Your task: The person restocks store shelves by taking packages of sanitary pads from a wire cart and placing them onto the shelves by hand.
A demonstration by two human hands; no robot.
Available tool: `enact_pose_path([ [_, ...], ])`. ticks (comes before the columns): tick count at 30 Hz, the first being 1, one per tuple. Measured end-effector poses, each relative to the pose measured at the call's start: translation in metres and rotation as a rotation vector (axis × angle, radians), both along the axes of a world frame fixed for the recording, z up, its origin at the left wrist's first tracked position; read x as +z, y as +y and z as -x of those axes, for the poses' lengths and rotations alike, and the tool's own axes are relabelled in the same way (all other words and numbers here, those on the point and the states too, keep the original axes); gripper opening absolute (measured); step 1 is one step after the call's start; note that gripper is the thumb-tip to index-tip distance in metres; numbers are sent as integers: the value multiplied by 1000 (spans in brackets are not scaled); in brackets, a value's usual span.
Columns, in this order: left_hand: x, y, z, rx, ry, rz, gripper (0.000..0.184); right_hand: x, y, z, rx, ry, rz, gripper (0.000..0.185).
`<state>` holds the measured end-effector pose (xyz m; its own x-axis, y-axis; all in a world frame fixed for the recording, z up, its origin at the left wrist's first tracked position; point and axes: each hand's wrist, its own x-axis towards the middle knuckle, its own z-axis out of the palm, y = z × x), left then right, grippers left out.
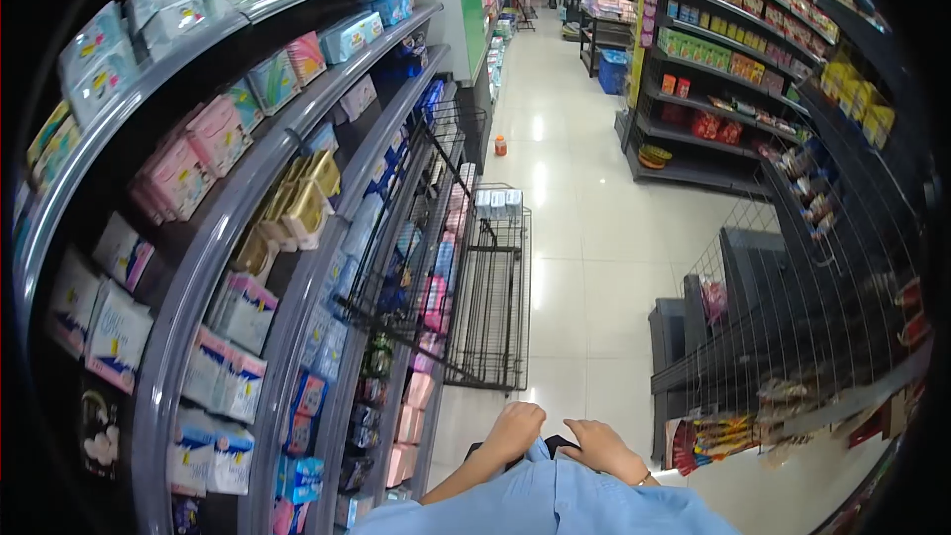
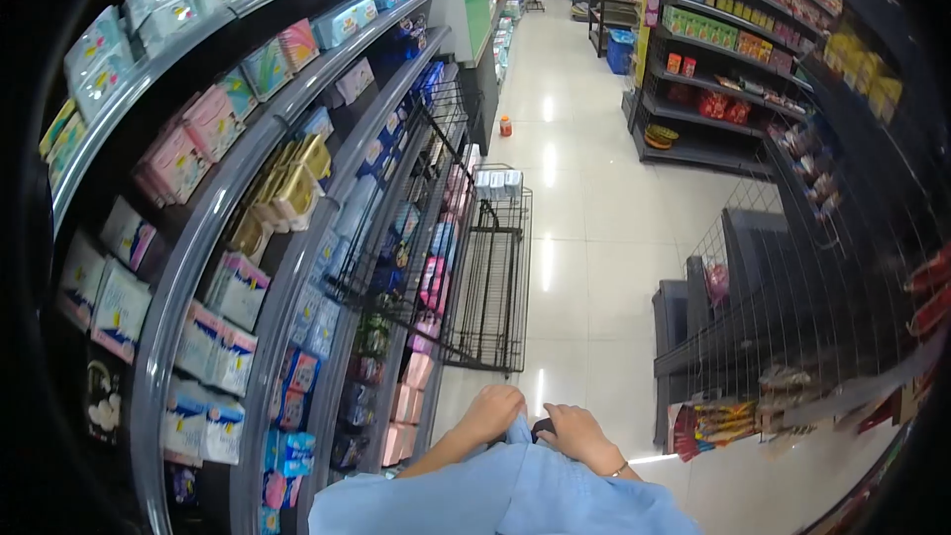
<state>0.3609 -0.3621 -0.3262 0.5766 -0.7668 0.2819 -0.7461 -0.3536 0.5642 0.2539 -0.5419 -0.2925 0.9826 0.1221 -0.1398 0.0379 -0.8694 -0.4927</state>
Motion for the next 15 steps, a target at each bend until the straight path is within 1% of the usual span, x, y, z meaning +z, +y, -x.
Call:
enact_pose_path([
  [3,0,-23,-55,-40,-82,-82,8,-5,-41,-36,-55,26,212,56],
  [4,0,-28,-70,-69,-116,-113,8,-5,-51,-44,-85,47,206,56],
  [6,-10,-45,-91,-121,-114,-96,9,-7,-74,-63,-153,80,190,56],
  [7,-15,-57,-101,-149,-118,-84,9,-17,-84,-70,-170,62,169,54],
  [10,-31,-96,-125,-296,-11,-336,15,-32,-112,-99,-175,242,86,54],
  [13,-66,-148,-139,-382,37,-526,20,-11,-158,-133,-258,386,-281,55],
  [15,-99,-180,-149,-415,-99,-391,24,-55,-211,-161,-209,413,-263,53],
])
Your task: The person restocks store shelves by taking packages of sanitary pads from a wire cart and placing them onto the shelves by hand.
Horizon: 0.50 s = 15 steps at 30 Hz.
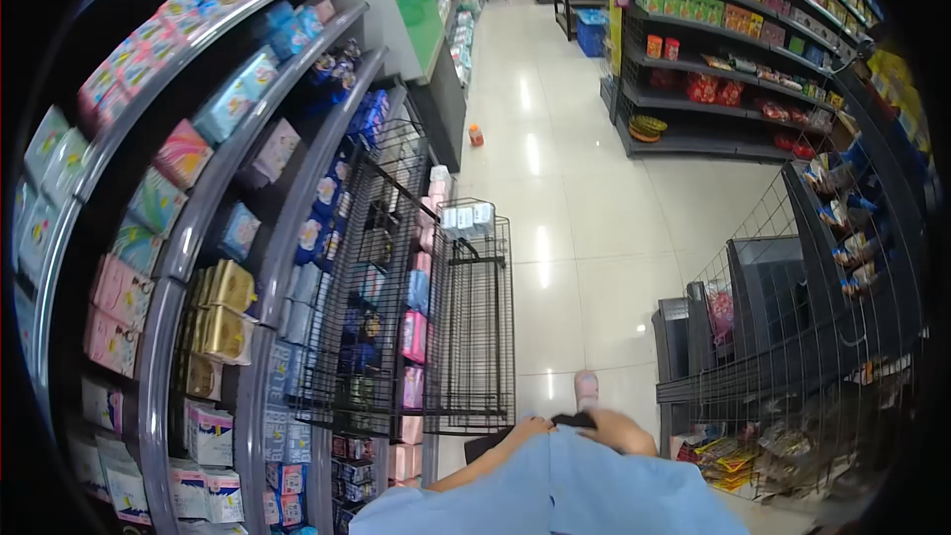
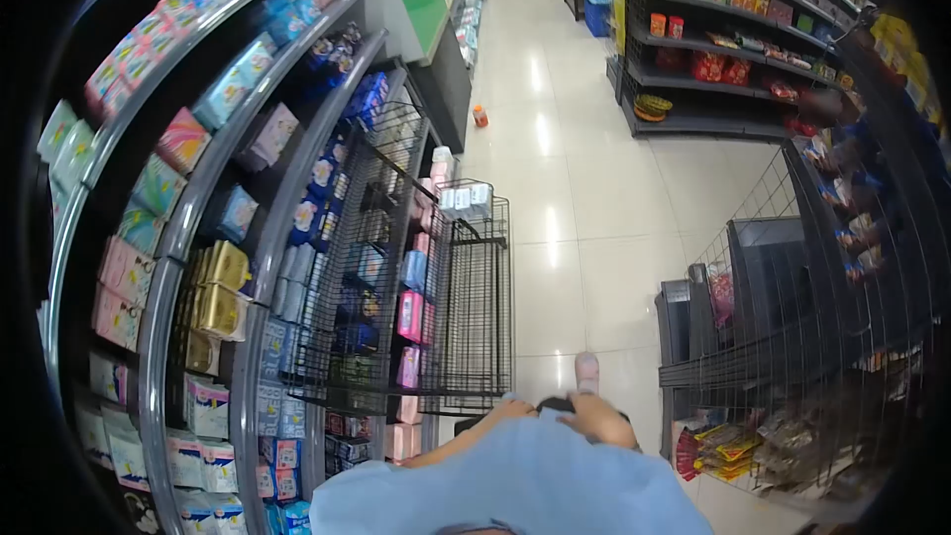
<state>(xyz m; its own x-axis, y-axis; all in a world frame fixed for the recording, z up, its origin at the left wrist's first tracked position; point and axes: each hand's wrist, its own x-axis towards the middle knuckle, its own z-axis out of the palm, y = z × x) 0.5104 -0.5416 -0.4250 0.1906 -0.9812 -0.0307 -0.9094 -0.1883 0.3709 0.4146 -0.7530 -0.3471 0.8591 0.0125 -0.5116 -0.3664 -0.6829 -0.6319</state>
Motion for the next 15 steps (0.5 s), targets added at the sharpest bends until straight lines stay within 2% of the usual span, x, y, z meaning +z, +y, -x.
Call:
enact_pose_path([
  [2,24,-51,-31,10,79,-237,24,18,-54,-38,-30,-2,257,53],
  [3,41,-78,-52,15,125,-362,24,35,-79,-53,-45,-110,394,55],
  [4,49,-99,-63,23,175,-481,23,26,-108,-64,-73,-256,511,58],
  [5,62,-104,-74,213,262,-232,18,22,-137,-76,-96,-335,548,59],
  [7,102,-123,-97,427,269,-236,9,23,-185,-104,-92,-362,588,55],
  [8,80,-113,-100,519,132,98,5,28,-205,-120,-72,-348,597,56],
  [9,89,-113,-108,568,89,277,6,30,-219,-136,-50,-332,604,58],
  [12,115,-107,-120,872,-46,315,7,27,-243,-187,92,-268,619,59],
  [15,111,-88,-127,1181,-28,200,9,15,-238,-237,228,-371,539,59],
])
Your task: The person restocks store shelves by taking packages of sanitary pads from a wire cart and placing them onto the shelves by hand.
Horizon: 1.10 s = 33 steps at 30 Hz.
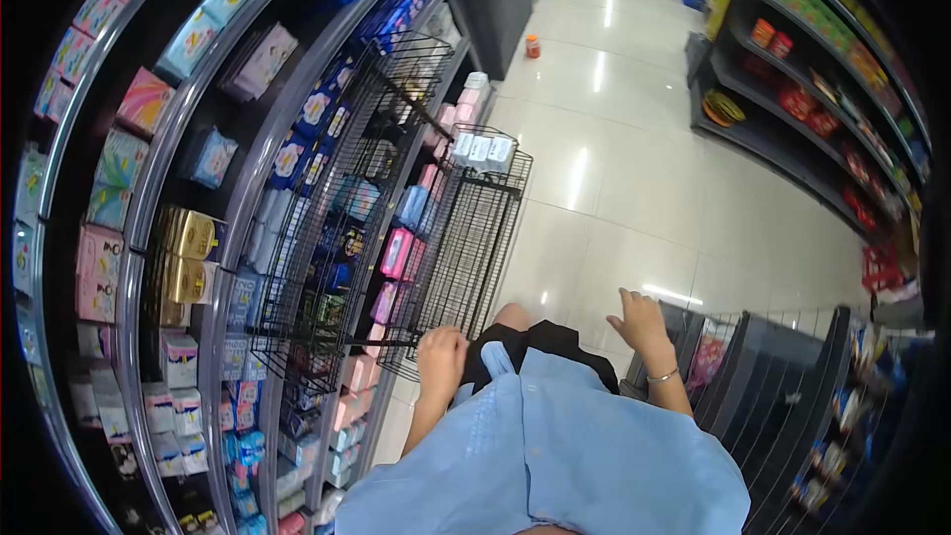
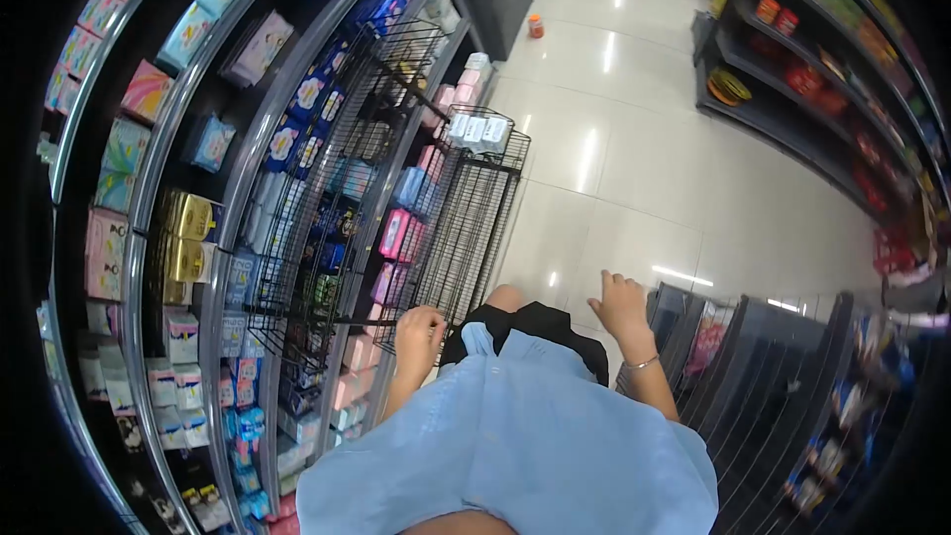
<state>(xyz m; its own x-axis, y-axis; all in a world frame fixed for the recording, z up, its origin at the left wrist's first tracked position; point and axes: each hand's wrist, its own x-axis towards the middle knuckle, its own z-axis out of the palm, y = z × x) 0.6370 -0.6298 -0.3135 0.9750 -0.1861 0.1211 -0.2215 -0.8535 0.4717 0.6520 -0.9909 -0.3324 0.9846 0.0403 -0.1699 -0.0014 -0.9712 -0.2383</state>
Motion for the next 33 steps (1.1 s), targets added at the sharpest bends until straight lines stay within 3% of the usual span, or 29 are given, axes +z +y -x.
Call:
enact_pose_path([
  [3,-5,14,-23,279,69,56,13,-14,26,-45,188,28,-112,59],
  [8,-6,36,-114,574,-367,15,24,-16,60,-118,307,206,-298,58],
  [13,3,79,-233,986,-449,10,33,12,42,-201,308,264,-265,58],
  [14,-8,86,-257,1012,-462,19,34,11,34,-221,316,241,-284,57],
  [16,-31,101,-297,1069,-480,27,36,7,20,-262,283,193,-71,56],
  [20,-37,63,-350,902,-490,10,39,-13,14,-340,274,141,127,51],
  [23,-50,4,-362,824,-302,-39,48,-99,18,-395,364,99,-282,41],
  [26,-69,-34,-357,833,-23,-85,61,-148,39,-433,632,329,-20,45],
  [30,-56,-29,-348,780,139,-447,65,-233,65,-496,694,414,-339,53],
  [31,-67,-28,-347,799,53,-570,63,-256,74,-515,657,440,-346,56],
  [33,-64,-36,-353,878,163,-655,60,-302,89,-549,600,486,-312,60],
])
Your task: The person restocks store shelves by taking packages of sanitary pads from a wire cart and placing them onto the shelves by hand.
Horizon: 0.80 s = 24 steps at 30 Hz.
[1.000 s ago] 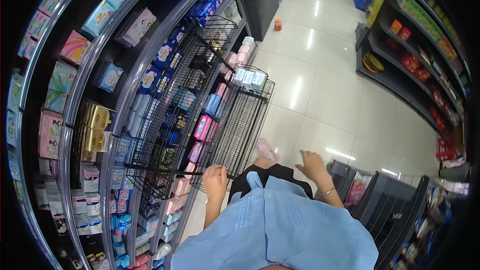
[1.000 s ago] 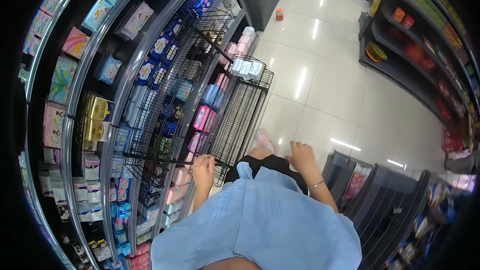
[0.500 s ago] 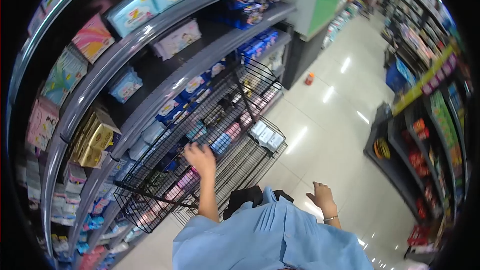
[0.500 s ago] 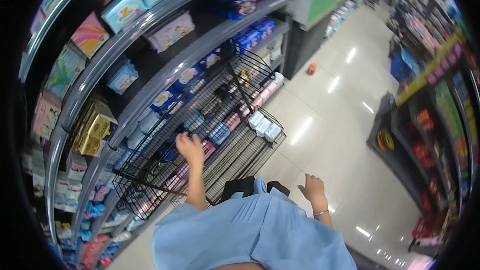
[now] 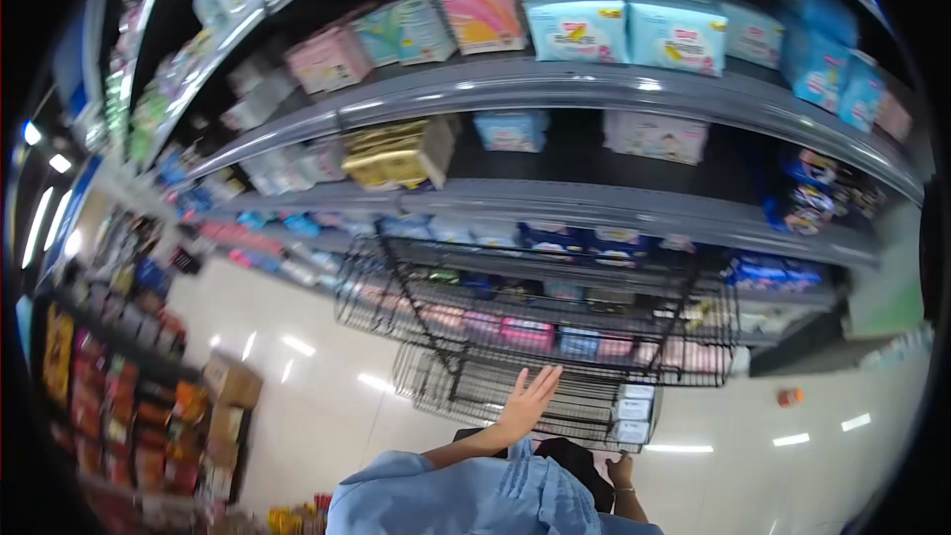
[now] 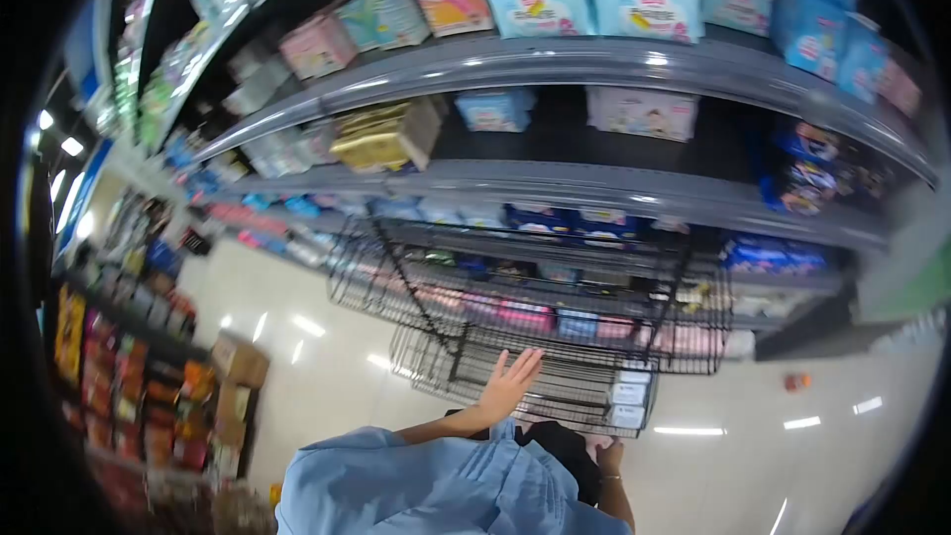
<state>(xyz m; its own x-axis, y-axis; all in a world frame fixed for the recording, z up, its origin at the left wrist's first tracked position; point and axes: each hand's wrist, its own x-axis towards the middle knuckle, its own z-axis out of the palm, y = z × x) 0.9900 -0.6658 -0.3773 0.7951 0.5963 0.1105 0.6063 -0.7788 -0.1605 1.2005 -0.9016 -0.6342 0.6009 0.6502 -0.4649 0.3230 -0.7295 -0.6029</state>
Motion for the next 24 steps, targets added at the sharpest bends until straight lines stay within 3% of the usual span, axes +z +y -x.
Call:
enact_pose_path([
  [1,0,-6,-6,38,54,-16,59,-20,7,-17,-4,0,43,62],
  [3,-11,-21,-26,170,-115,94,43,-40,24,-49,9,2,233,72],
  [4,-15,-31,-36,250,-188,146,39,-108,17,-60,-35,-89,103,78],
  [5,-17,-37,-46,318,-262,192,36,-124,24,-75,-6,-88,155,84],
  [9,6,-52,-85,510,-444,160,16,-114,54,-93,-91,-151,213,88],
  [11,6,-51,-79,523,-332,153,13,-126,54,-96,-42,-196,179,89],
  [15,20,-48,-80,552,-269,188,9,-88,84,-92,48,-100,406,92],
  [16,22,-48,-84,544,-292,169,10,-93,86,-89,73,-157,448,109],
  [19,22,-49,-92,576,-329,177,11,-69,106,-88,58,-93,632,134],
  [20,23,-49,-93,583,-316,194,13,-73,103,-81,42,-233,546,139],
  [24,20,-47,-86,567,-318,207,13,-64,117,-83,27,-35,702,143],
])
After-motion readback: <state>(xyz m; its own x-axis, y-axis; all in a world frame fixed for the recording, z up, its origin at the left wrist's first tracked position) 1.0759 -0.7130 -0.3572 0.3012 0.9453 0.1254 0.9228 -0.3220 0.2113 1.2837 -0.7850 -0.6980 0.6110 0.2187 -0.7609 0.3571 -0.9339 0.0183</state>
